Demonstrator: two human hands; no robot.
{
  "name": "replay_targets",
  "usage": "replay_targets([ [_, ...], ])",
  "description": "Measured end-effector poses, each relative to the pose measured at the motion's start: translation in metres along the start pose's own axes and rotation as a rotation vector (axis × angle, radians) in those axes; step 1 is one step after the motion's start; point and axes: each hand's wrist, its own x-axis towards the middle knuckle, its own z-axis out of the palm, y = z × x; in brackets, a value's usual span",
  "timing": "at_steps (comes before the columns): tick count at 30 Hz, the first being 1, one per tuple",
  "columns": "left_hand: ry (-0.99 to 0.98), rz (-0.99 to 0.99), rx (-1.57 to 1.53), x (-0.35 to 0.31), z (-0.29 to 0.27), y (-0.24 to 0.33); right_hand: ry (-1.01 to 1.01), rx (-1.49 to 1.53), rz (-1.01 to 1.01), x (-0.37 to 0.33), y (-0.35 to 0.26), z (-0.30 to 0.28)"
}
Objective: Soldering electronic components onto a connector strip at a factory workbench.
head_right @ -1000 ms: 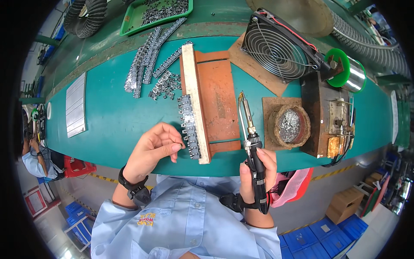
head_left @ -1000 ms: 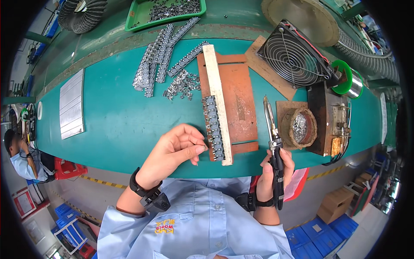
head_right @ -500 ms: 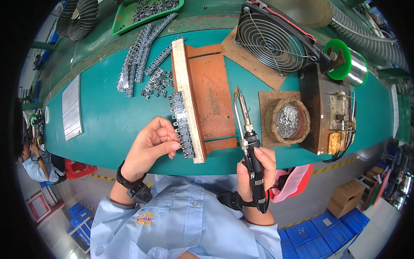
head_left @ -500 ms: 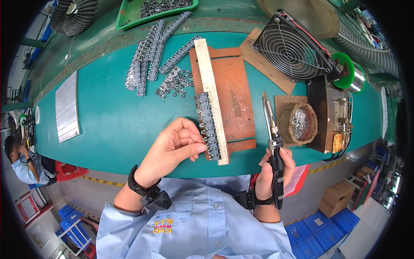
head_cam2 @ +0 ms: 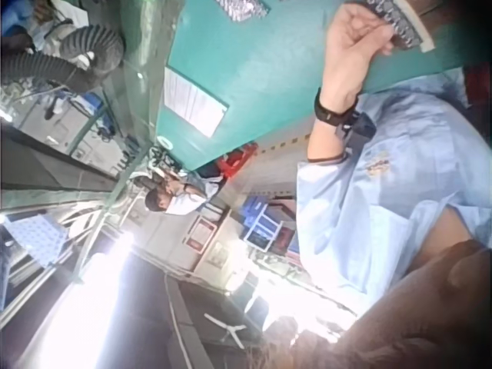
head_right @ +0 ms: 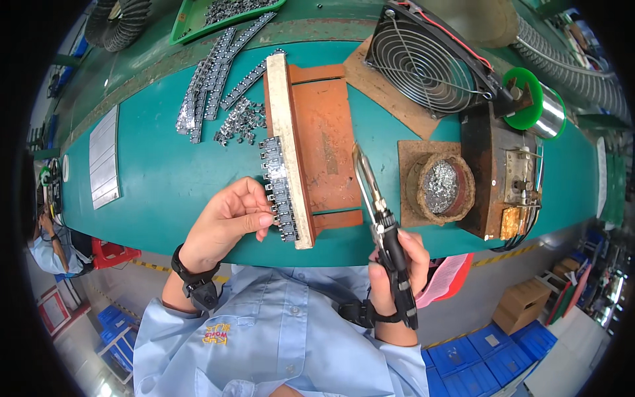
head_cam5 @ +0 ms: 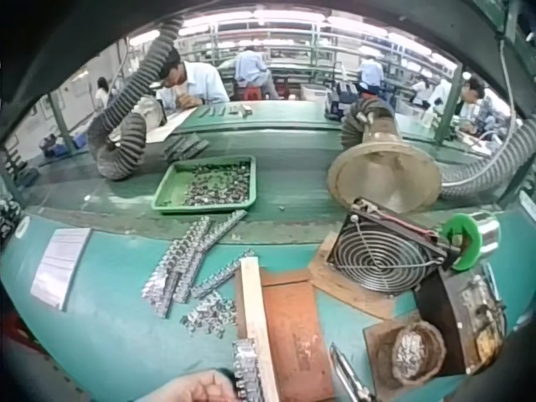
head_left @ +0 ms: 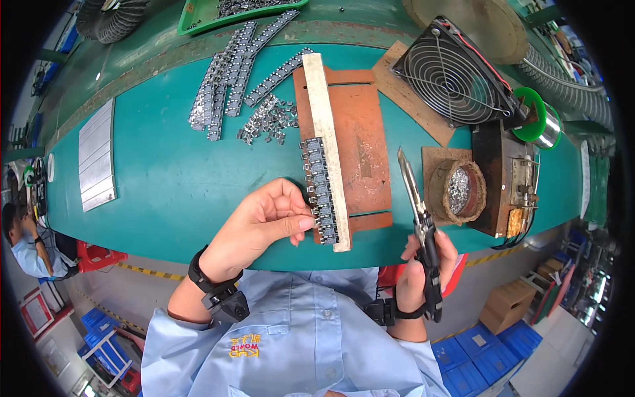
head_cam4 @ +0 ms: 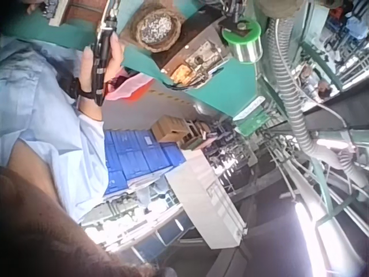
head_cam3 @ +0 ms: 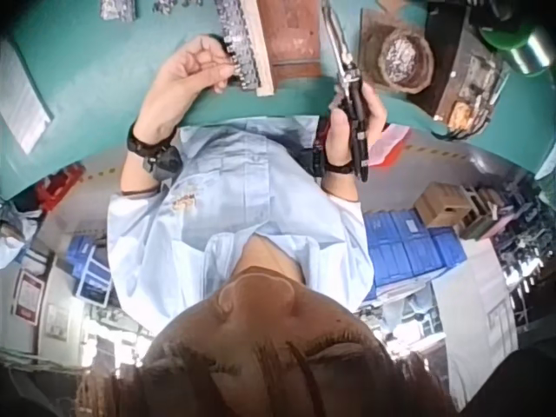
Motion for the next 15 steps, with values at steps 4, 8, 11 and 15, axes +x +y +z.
replay_targets([
  [4,0.007,-0.006,-0.012,0.000,0.003,0.003,-0.097,-0.007,-0.069,0.003,-0.009,-0.017],
  [8,0.040,-0.024,-0.024,0.000,0.004,0.005,-0.336,-0.169,-0.253,0.011,-0.023,-0.022],
  [11,0.019,-0.027,-0.044,0.001,0.003,0.004,-0.440,-0.279,-0.252,0.013,-0.032,-0.017],
  [15,0.002,-0.015,-0.062,0.001,0.001,0.001,-0.427,-0.305,-0.257,0.013,-0.034,-0.013],
])
